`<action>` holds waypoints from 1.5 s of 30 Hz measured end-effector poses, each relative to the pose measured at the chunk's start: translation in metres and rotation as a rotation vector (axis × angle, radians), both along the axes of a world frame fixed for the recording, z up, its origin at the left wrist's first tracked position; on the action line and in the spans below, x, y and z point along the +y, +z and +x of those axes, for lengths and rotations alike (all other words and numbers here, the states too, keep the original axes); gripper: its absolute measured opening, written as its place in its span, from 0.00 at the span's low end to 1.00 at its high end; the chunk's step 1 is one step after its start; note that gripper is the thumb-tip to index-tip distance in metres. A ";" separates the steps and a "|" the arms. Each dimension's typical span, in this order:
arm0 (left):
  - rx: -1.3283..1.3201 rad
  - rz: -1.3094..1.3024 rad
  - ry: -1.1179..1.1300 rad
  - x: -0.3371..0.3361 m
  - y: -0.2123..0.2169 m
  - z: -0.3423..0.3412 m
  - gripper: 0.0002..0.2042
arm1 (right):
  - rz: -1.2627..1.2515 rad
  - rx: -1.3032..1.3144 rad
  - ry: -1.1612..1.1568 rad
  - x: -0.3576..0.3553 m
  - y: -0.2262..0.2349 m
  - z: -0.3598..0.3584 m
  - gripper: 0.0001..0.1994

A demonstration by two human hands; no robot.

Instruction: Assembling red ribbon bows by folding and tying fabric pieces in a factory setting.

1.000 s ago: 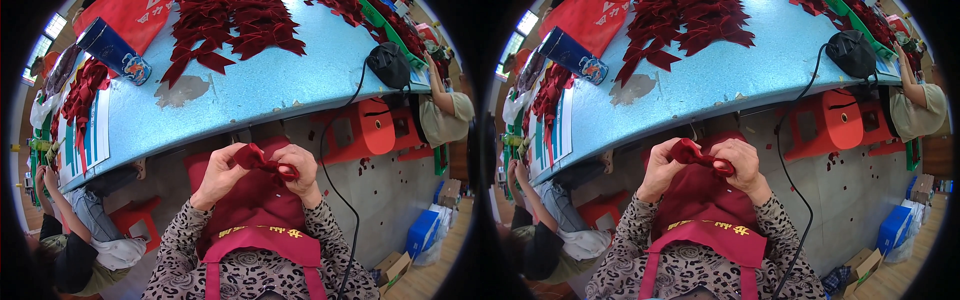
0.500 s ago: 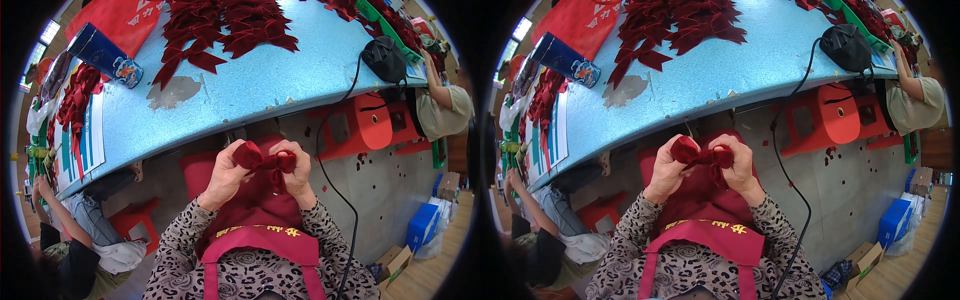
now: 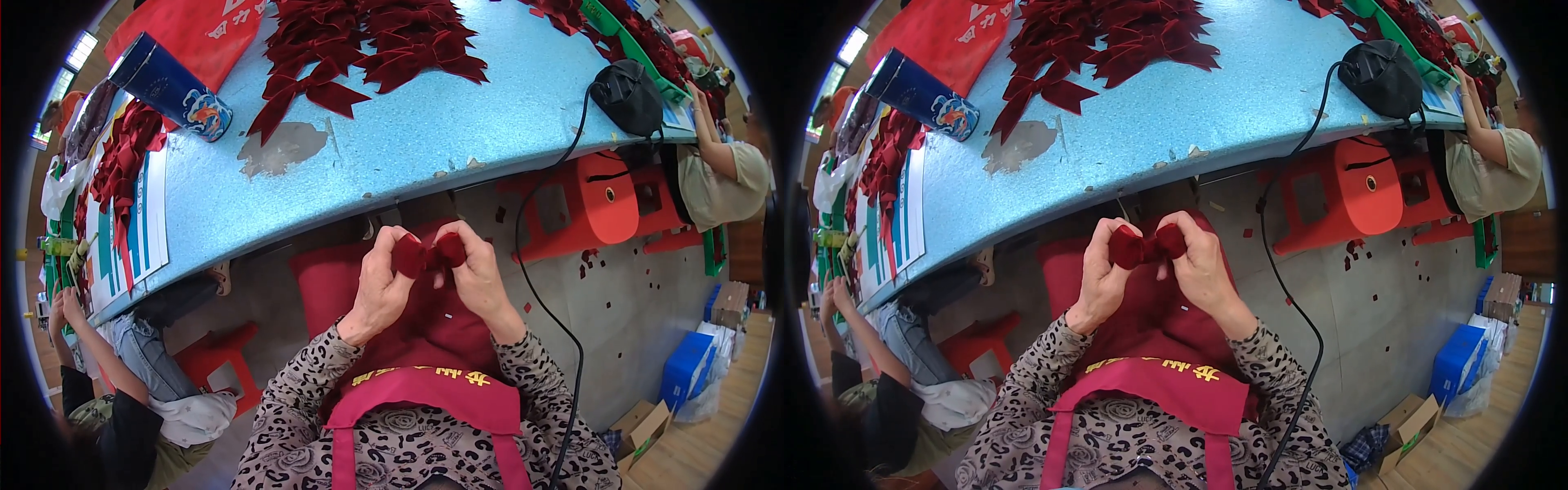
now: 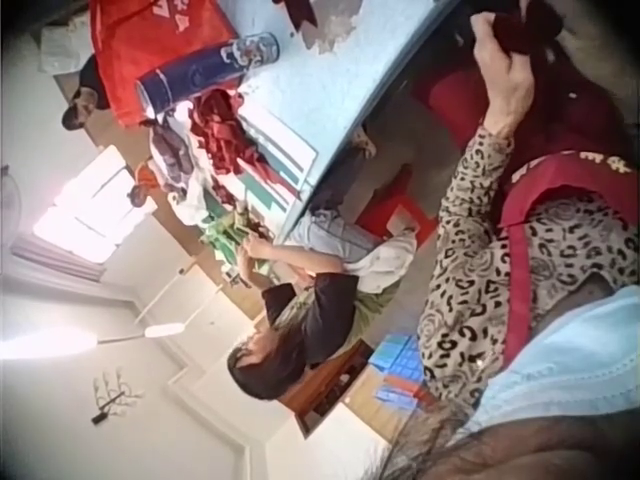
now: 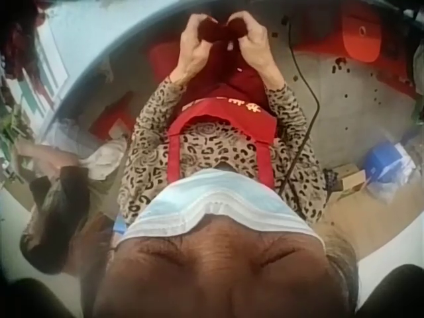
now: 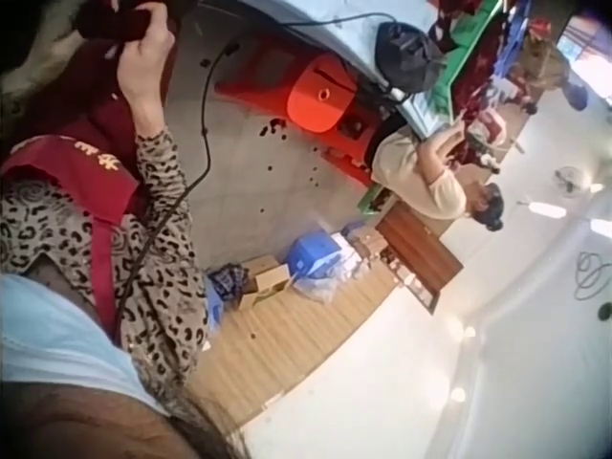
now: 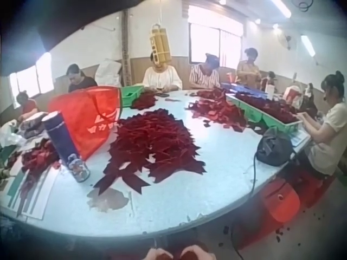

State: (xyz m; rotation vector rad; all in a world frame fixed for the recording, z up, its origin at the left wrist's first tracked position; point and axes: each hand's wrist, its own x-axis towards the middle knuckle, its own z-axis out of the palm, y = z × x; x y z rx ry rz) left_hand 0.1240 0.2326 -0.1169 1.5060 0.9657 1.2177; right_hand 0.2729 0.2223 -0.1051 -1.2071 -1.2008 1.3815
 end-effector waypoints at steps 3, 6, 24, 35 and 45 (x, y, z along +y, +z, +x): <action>-0.033 -0.113 0.013 -0.004 -0.006 -0.004 0.06 | -0.017 -0.088 -0.050 -0.007 -0.004 -0.008 0.05; -0.045 -0.240 0.024 -0.007 -0.015 -0.009 0.08 | 0.127 -0.220 -0.116 -0.007 -0.017 -0.015 0.06; -0.524 -0.465 -0.016 -0.029 -0.037 -0.038 0.07 | 0.319 -0.139 -0.142 -0.034 -0.046 -0.050 0.07; -0.604 -0.508 0.075 -0.033 -0.056 -0.045 0.07 | 0.332 -0.137 -0.155 -0.035 -0.075 -0.064 0.05; -0.761 -0.492 0.320 -0.040 -0.066 -0.033 0.05 | 0.249 0.245 -0.437 -0.041 -0.088 -0.101 0.02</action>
